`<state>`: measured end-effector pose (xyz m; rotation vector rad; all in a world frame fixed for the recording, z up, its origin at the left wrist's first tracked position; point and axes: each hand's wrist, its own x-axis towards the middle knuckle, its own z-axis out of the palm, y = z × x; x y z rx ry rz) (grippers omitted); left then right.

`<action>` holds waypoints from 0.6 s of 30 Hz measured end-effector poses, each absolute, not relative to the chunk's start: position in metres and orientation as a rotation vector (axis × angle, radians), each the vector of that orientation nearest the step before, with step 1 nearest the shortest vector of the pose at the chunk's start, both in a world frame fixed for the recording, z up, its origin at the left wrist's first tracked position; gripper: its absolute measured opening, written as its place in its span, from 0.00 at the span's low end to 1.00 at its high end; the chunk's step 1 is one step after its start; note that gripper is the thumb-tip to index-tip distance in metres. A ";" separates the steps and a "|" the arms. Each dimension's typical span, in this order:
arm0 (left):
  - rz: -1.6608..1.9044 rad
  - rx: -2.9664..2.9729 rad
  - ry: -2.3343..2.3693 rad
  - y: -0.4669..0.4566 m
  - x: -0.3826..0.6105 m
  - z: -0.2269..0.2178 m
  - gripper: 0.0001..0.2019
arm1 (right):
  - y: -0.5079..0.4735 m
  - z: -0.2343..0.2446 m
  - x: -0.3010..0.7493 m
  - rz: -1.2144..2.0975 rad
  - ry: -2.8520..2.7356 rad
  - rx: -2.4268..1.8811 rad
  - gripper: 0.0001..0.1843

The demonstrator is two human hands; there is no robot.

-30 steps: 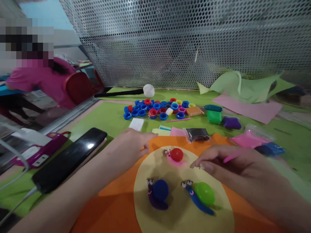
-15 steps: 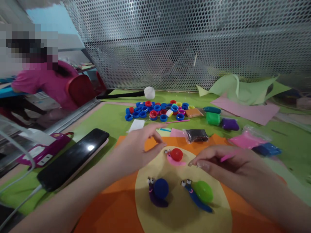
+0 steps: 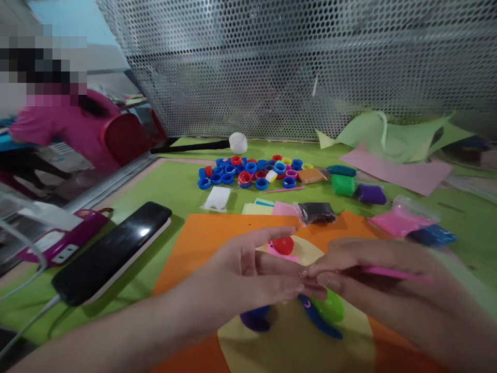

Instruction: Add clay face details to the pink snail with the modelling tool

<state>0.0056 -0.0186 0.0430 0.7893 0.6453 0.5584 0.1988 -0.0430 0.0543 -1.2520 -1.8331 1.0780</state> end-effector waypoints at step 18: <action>0.571 0.726 0.503 -0.018 0.003 0.037 0.24 | -0.041 0.053 0.204 1.166 -1.928 -1.036 0.10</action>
